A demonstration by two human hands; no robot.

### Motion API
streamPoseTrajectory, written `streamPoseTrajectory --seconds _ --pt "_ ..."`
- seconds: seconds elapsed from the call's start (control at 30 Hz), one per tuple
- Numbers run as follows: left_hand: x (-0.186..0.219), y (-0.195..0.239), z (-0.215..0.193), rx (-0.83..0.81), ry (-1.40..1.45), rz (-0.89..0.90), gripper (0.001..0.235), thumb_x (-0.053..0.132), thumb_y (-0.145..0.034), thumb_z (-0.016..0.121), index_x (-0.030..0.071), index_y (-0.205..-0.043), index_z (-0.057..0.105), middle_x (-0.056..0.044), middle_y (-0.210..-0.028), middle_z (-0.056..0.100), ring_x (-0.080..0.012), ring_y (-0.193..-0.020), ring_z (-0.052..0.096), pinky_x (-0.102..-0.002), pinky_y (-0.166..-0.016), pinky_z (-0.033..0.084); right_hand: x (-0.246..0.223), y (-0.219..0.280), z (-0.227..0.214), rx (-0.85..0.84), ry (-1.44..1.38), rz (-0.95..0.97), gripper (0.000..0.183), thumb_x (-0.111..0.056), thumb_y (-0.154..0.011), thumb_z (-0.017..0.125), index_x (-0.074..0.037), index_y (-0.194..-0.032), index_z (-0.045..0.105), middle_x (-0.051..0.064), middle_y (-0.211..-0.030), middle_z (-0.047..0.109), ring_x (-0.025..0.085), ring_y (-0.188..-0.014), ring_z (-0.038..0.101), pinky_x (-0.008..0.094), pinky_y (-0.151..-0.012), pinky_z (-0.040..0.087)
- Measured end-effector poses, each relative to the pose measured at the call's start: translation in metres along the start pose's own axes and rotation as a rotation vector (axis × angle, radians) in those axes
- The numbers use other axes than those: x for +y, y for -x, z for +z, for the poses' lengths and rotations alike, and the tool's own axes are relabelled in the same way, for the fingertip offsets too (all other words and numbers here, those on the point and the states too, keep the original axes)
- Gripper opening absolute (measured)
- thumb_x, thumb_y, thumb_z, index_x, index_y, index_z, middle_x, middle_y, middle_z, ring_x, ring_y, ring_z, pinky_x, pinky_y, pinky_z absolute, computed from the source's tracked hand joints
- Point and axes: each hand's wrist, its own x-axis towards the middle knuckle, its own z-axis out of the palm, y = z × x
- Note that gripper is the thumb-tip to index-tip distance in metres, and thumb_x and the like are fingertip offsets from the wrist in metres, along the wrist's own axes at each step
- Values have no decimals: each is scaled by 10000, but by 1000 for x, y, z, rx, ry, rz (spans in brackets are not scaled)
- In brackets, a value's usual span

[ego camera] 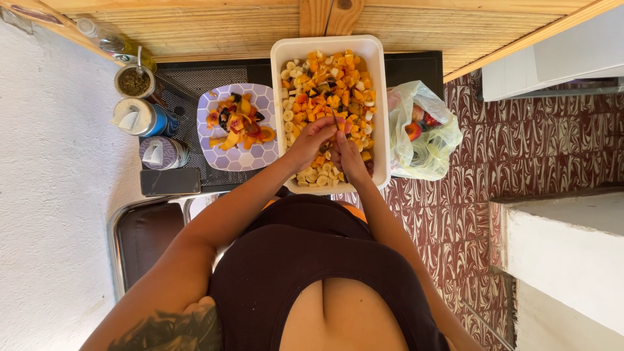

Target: The person cuts various fruits, including peaches and bananas, into small pieces using a knife. They place the cut fruit into a large white container and discard the peels and pits onto a plate.

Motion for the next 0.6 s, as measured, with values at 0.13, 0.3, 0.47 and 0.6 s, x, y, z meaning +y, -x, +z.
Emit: streamPoseTrajectory --seconds 0.13,0.3,0.47,0.6 --pt "-13 -12 -15 22 57 -117 307 111 -1025 551 87 -1317 643 -18 -1013 694 -87 -886 663 -240 -816 562 -9 -2 0 -125 -228 59 588 -573 -1105 243 -210 -648 314 -111 -536 221 0 -408 174 152 -333 188" --pt "-24 -12 -28 113 271 -307 410 37 -956 627 116 -1357 596 -32 -911 694 -140 -802 719 -246 -769 594 -6 -8 -9 -276 -306 129 612 -678 -1055 189 -216 -675 322 -114 -537 215 -3 -387 185 143 -321 208" --pt "-29 -14 -43 157 210 -288 349 59 -963 671 87 -1309 635 -102 -1008 729 -194 -924 750 -254 -803 623 6 -11 -29 -132 -163 32 553 -591 -1091 240 -204 -703 322 -102 -541 227 10 -383 205 159 -336 213" --pt "-51 -19 -57 186 164 -266 327 107 -937 754 66 -1242 647 -83 -985 730 -160 -882 750 -208 -750 616 17 -11 -30 203 354 -24 419 -462 -1115 426 -136 -858 480 2 -547 491 108 -448 468 245 -464 373"
